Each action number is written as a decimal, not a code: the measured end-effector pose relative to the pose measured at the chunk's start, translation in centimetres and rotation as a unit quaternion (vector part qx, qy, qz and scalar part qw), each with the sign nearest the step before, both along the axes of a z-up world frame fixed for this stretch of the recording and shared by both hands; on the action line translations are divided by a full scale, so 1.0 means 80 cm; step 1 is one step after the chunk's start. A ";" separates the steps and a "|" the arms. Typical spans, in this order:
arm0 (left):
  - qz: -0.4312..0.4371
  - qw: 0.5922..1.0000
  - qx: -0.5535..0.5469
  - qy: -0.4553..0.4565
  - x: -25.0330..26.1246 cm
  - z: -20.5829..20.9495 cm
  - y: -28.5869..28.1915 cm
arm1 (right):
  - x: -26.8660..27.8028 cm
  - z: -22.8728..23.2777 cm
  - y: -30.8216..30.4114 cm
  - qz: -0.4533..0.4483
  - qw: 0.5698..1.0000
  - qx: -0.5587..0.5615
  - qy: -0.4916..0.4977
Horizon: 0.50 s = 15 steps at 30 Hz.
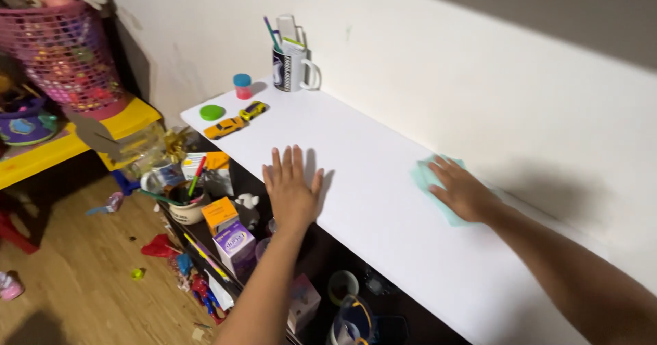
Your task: Cleaning a dresser surface and organizing objects on it.
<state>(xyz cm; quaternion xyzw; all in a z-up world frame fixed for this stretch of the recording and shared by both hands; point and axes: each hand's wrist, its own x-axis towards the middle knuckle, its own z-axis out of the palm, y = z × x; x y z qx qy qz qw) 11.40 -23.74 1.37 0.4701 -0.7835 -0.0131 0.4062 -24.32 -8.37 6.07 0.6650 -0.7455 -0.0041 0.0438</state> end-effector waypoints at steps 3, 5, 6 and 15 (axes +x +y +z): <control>-0.010 0.999 0.008 0.030 0.001 0.007 0.009 | -0.003 0.019 0.065 -0.032 0.999 0.005 -0.025; -0.012 0.999 -0.007 0.039 -0.003 0.007 0.006 | -0.006 0.022 0.066 -0.039 0.999 0.005 -0.027; -0.015 0.999 -0.016 0.046 -0.002 0.004 0.005 | -0.005 0.018 0.068 -0.047 0.998 0.011 -0.032; -0.033 0.994 -0.045 0.092 0.004 0.016 0.010 | 0.023 -0.024 -0.166 0.132 0.985 -0.113 0.007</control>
